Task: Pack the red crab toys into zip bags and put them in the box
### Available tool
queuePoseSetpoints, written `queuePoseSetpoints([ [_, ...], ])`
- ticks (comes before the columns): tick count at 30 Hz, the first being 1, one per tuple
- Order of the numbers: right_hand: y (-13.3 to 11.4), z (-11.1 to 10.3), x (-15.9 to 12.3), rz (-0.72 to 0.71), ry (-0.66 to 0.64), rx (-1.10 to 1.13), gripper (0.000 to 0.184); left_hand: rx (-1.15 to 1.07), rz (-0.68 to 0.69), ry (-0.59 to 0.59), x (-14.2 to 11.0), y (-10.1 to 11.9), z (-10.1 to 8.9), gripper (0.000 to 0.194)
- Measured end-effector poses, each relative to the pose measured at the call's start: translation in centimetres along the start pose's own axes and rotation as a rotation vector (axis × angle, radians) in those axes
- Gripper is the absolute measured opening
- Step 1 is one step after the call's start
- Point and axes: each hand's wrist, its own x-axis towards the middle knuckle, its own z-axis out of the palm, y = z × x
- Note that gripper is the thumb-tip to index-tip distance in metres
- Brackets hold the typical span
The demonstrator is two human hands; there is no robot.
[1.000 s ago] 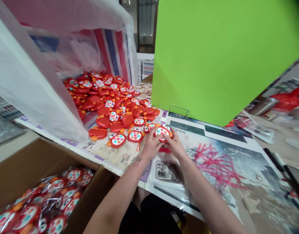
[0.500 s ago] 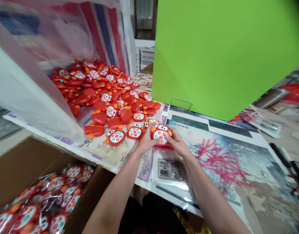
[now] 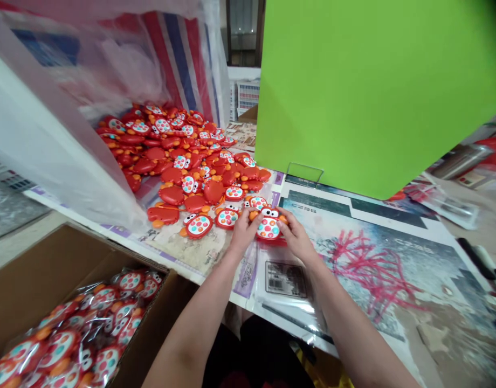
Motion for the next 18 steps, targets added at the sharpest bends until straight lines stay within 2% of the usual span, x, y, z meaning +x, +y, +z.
queuePoseSetpoints([
  [3,0.4,-1.3,0.2,0.004,0.177,-0.157,0.048,0.483,0.117,0.203,-0.1,0.7,-0.8,0.030],
  [5,0.5,-2.2,0.3,-0.027,0.343,-0.312,0.050,0.777,0.070,0.308,-0.2,0.7,-1.3,0.041],
  [7,0.5,-2.7,0.2,-0.091,0.454,-0.448,0.052,0.962,-0.007,0.297,-0.4,0.5,-1.5,0.044],
  [8,0.4,-2.7,0.2,-0.120,0.466,-0.489,0.051,1.003,-0.021,0.266,-0.4,0.3,-1.6,0.041],
  [11,0.3,-1.6,0.0,-0.107,0.326,-0.455,0.046,0.940,0.048,0.195,-0.2,-0.1,-1.4,0.031],
  [14,0.6,0.4,-0.3,0.057,0.083,-0.208,0.054,0.703,0.192,0.102,-0.1,-0.1,-0.7,0.032],
  [16,1.1,1.4,-0.3,0.152,0.007,-0.040,0.065,0.540,0.284,-0.053,-0.3,0.0,-0.1,0.035],
  [18,1.6,1.8,-0.2,0.185,0.037,0.049,0.070,0.406,0.323,-0.220,-0.7,0.2,0.5,0.041],
])
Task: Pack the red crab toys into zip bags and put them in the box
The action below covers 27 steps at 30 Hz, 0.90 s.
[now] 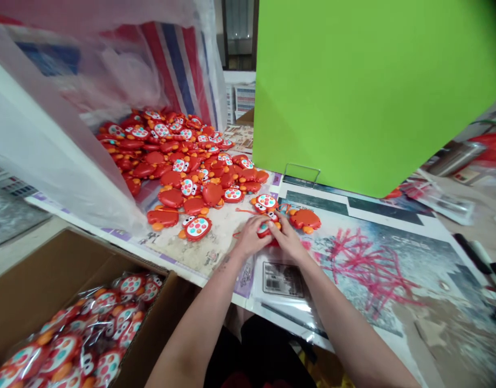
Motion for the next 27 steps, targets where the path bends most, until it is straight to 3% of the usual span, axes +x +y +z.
queuePoseSetpoints([
  [2,0.3,-0.2,0.2,0.011,0.065,0.059,0.068,-0.116,-0.002,-0.026,-0.1,0.2,0.3,0.053],
  [6,-0.2,-1.0,0.3,0.056,0.055,0.240,0.063,-0.383,-0.201,0.110,0.2,0.0,0.1,0.079],
  [10,-1.3,-1.1,0.0,0.122,-0.043,0.320,0.062,-0.652,-0.375,-0.014,0.4,-0.1,-0.3,0.097],
  [14,-1.8,-1.2,-0.1,0.153,-0.094,0.297,0.065,-0.729,-0.406,-0.023,0.4,0.1,-0.4,0.108],
  [16,-1.8,-1.3,-0.1,0.084,-0.093,0.235,0.062,-0.787,-0.396,-0.006,0.4,-0.1,-0.4,0.106],
  [19,-2.0,-1.3,-0.1,-0.029,-0.090,0.156,0.056,-0.841,-0.393,0.012,0.4,-0.5,-0.2,0.085],
  [23,-2.1,-0.8,-0.3,-0.048,-0.099,0.136,0.068,-0.832,-0.396,0.042,0.4,-0.6,-0.1,0.075],
  [27,-1.8,-1.0,-0.1,-0.100,0.023,0.029,0.066,-0.816,-0.461,0.058,0.5,-0.5,0.0,0.069],
])
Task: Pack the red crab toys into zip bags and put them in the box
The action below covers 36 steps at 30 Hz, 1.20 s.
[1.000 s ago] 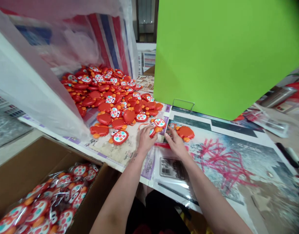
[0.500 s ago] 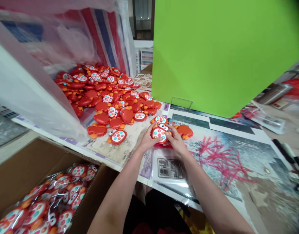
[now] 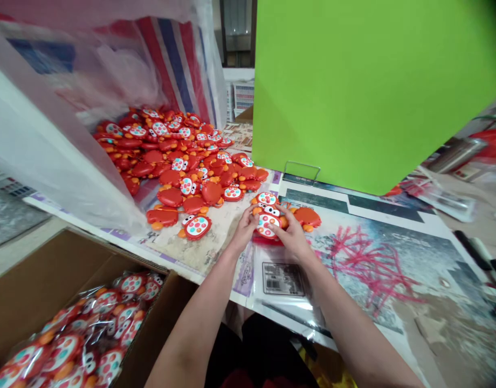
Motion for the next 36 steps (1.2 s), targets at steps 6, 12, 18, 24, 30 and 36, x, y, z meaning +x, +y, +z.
queuePoseSetpoints([
  [6,-0.1,-2.4,0.5,-0.183,0.524,-0.534,0.056,0.199,0.045,0.223,0.4,-0.9,-0.4,0.050],
  [12,0.5,-1.0,0.1,-0.286,-0.009,-0.501,0.032,0.849,0.286,0.172,3.7,-0.7,0.7,0.041],
  [18,3.4,-0.4,0.7,-0.105,-0.106,-0.452,0.040,1.256,0.304,-0.072,8.3,-1.3,1.3,0.058],
  [24,4.4,-0.5,0.8,-0.046,-0.023,-0.376,0.061,1.254,0.386,-0.130,8.6,-0.8,-0.5,0.043],
  [30,3.5,0.6,0.4,-0.181,-0.004,-0.488,0.088,0.656,0.196,-0.065,4.8,0.7,-1.1,0.045],
  [36,2.4,0.4,0.3,-0.269,-0.002,-0.487,0.062,-0.006,-0.222,-0.177,2.1,0.4,-1.1,0.062],
])
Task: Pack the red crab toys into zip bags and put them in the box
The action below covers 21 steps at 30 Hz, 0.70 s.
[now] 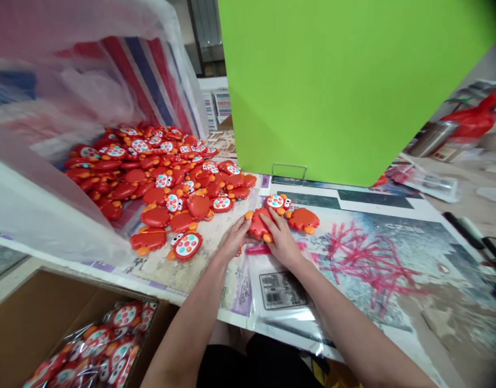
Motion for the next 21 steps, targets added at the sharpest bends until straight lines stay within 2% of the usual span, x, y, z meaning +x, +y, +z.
queuePoseSetpoints([
  [2,-0.3,-0.4,0.1,0.057,0.023,0.093,0.049,0.013,0.005,-0.007,-0.1,0.0,-0.4,0.070],
  [4,-0.6,-0.6,0.1,0.164,0.033,0.216,0.043,0.053,0.064,0.033,0.0,0.2,-0.8,0.075],
  [8,-0.9,-0.6,0.3,0.387,0.086,0.499,0.048,0.099,0.131,0.050,-0.1,0.7,-1.2,0.075],
  [10,-0.9,-0.5,0.3,0.452,0.104,0.600,0.053,0.126,0.150,0.060,-0.2,0.8,-1.1,0.072],
  [12,-0.8,-0.4,0.3,0.441,0.085,0.634,0.055,0.134,0.167,0.062,-0.4,0.9,-0.9,0.074],
  [15,-0.8,-0.2,0.0,0.348,0.021,0.588,0.055,0.110,0.162,0.026,-0.5,1.0,-0.6,0.078],
  [18,-0.9,0.0,-0.2,0.318,-0.038,0.566,0.060,0.094,0.139,0.035,-0.5,0.8,-0.5,0.069],
  [21,-1.1,0.1,-0.3,0.308,-0.081,0.624,0.074,0.076,0.127,0.071,-0.3,0.6,-0.5,0.061],
])
